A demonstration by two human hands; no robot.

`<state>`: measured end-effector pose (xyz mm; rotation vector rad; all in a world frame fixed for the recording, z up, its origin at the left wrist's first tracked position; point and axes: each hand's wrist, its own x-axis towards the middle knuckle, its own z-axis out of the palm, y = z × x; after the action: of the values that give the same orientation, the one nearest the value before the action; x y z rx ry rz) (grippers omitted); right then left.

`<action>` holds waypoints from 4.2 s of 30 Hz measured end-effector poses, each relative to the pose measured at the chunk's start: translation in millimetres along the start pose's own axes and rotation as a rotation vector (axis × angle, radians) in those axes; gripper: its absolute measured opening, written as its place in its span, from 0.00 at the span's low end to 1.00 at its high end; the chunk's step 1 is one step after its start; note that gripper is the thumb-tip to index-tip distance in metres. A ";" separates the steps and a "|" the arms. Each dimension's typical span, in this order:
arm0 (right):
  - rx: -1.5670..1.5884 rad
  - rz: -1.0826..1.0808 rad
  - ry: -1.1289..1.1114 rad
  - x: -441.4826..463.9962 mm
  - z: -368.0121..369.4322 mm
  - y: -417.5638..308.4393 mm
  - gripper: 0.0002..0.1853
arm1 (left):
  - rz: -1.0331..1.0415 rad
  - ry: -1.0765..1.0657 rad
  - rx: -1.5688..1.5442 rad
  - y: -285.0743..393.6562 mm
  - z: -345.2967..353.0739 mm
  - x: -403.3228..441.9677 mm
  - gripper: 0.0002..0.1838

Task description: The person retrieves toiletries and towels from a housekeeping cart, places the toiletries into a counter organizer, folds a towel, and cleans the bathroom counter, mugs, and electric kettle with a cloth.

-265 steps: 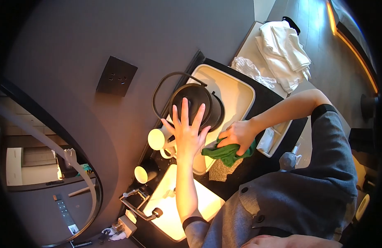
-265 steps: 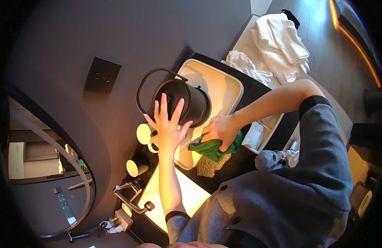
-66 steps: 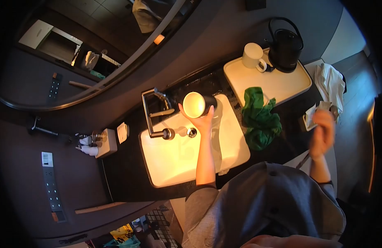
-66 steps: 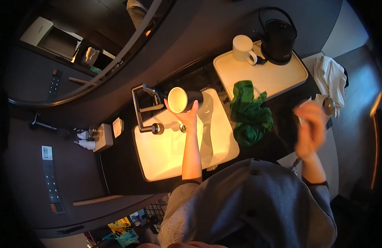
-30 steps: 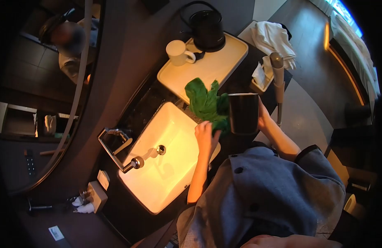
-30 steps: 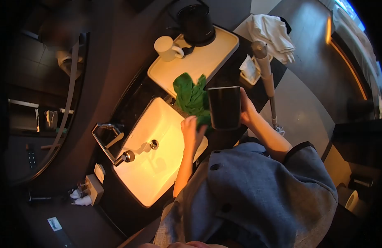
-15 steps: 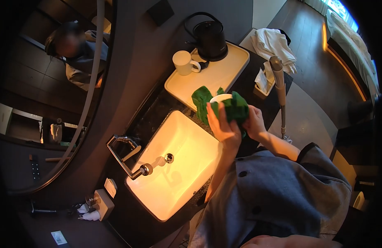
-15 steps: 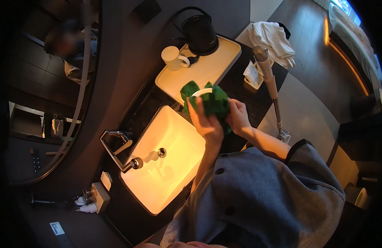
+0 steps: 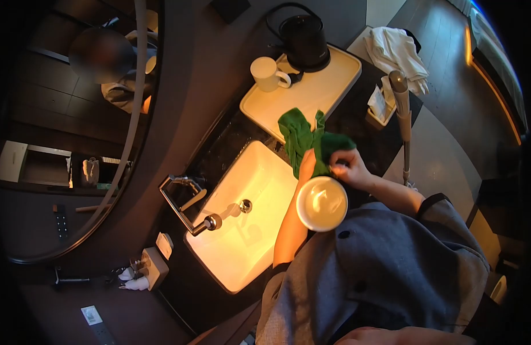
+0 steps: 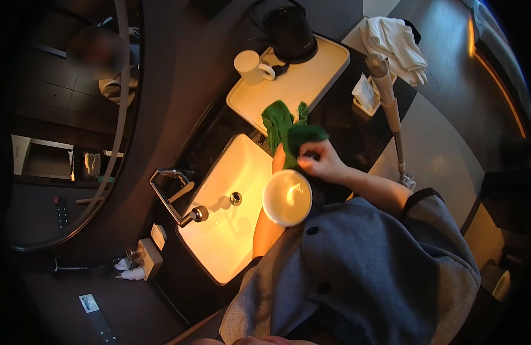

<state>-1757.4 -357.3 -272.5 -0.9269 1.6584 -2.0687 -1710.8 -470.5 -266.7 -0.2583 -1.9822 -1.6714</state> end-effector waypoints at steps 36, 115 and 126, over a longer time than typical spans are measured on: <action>0.507 0.435 0.109 13.6 -7.1 -8.2 0.13 | 0.469 0.288 1.158 -36.5 -0.3 -64.3 0.19; -0.271 -0.118 0.108 35.0 0.2 -10.8 0.18 | 0.150 0.247 0.856 -46.0 -43.8 -91.2 0.19; -0.722 -0.847 -0.157 44.5 15.6 -16.1 0.15 | 0.153 0.340 0.575 11.5 -42.5 -7.6 0.22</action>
<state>-1777.4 -392.1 -243.0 -2.2772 2.1988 -1.6812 -1687.5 -507.3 -256.7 0.0811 -2.0178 -0.9213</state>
